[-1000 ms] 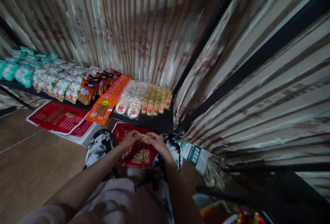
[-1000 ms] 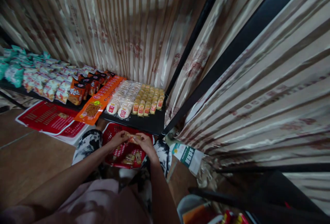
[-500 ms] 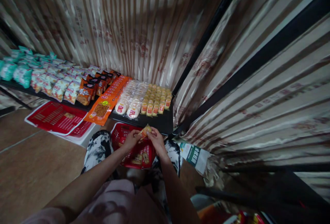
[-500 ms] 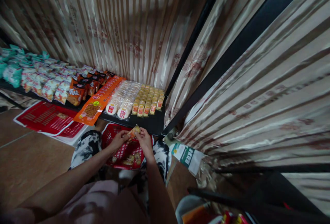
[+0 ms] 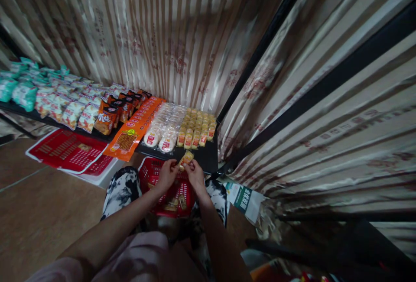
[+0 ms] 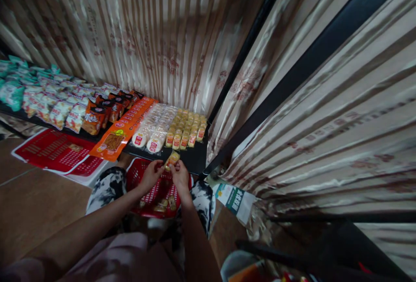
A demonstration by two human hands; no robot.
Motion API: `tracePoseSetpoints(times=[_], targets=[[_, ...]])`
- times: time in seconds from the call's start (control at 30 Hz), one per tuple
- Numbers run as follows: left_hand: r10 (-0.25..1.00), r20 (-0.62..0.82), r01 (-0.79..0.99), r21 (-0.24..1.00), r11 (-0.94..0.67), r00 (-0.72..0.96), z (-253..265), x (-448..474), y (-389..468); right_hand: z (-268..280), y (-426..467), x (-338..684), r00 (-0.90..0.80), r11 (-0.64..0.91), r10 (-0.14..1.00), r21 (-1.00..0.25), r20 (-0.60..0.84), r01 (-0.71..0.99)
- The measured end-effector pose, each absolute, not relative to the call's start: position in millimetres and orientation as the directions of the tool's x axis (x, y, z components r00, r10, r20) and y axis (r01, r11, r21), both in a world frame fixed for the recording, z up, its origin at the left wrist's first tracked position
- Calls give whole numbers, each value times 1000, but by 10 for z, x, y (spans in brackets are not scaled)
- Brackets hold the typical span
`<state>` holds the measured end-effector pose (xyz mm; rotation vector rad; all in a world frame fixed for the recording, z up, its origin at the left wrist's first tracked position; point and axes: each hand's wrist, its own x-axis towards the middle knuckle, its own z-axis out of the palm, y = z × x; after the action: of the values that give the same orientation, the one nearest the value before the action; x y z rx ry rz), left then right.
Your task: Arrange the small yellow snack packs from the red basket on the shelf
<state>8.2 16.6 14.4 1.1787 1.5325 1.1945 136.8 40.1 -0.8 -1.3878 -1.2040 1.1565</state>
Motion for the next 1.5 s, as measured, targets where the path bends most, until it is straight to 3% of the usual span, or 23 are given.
tracePoseSetpoints(times=[0.13, 0.23, 0.33, 0.63, 1.03, 1.3, 1.5], targets=[[969, 211, 482, 867, -126, -126, 102, 64, 172, 96, 548, 1354, 90, -19, 996, -959, 6, 283], [956, 294, 532, 811, -241, -16, 60, 73, 192, 178, 649, 1310, 99, 13, 993, -918, 57, 397], [943, 332, 583, 769, -262, -15, 45, 76, 243, 226, 742, 1268, 122, 19, 989, -884, 86, 466], [920, 372, 607, 705, -367, 125, 42, 82, 452, 180, 914, 1187, 167, 14, 976, -806, 139, 592], [934, 336, 577, 741, -343, 123, -10, 106, 581, 170, 1105, 1104, 145, 53, 969, -741, 199, 669], [937, 329, 597, 730, -332, 118, -19, 109, 617, 135, 1092, 1099, 157, 89, 963, -805, 221, 587], [944, 307, 689, 658, -304, 123, -51, 119, 628, 11, 1043, 1142, 103, 224, 945, -842, 311, 490]])
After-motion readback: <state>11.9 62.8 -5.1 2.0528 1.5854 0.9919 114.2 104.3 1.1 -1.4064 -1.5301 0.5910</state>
